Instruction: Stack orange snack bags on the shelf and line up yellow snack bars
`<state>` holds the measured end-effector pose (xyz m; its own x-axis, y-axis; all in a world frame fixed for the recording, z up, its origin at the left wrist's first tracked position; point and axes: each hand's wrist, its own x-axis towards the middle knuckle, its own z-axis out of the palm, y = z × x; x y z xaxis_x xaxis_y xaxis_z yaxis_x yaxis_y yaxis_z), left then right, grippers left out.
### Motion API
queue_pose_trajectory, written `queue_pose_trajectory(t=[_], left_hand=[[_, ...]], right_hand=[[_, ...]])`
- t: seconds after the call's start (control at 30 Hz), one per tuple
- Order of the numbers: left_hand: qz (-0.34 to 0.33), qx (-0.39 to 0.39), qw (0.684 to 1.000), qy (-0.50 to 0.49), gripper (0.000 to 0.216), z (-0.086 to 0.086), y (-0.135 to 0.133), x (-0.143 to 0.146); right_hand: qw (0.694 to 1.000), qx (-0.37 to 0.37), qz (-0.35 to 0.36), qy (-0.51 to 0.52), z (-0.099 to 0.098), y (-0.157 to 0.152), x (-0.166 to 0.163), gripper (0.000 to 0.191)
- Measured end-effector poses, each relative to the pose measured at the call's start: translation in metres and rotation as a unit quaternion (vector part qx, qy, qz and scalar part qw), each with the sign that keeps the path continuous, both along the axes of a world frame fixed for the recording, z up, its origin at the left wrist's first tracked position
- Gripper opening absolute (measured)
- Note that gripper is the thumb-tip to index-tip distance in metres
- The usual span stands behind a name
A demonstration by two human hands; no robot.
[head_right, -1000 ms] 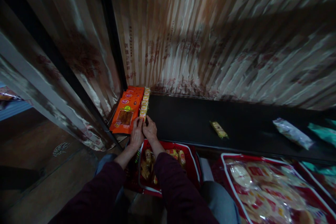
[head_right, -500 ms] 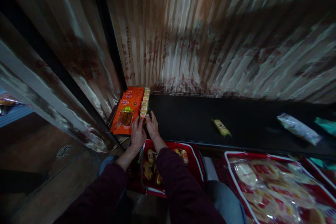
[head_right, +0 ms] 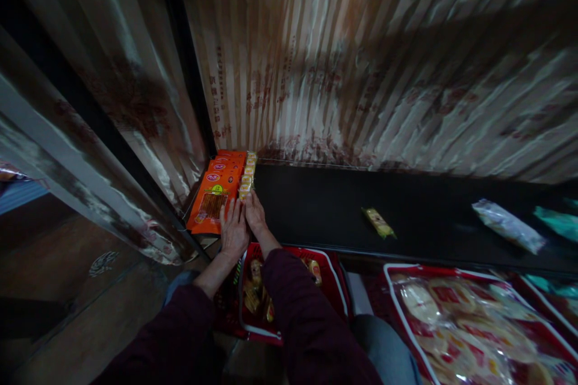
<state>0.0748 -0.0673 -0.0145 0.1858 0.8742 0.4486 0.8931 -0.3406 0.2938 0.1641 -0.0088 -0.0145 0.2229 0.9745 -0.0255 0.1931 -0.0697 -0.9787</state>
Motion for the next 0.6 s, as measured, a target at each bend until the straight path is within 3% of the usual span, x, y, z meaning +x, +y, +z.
queue_pose_trajectory(t=[0.13,0.33,0.6], left_hand=[[0.002,0.003,1.000,-0.005,0.053,0.001,0.000,-0.001],[0.015,0.006,1.000,-0.001,0.055,0.005,-0.001,0.000],[0.015,0.014,1.000,0.000,0.051,0.003,0.006,0.003]], right_hand=[[1.000,0.010,-0.002,-0.023,-0.002,0.002,0.002,0.054],[0.998,-0.005,-0.042,-0.035,0.000,0.016,0.010,0.068],[1.000,0.014,-0.026,-0.005,0.000,0.038,0.013,0.075]])
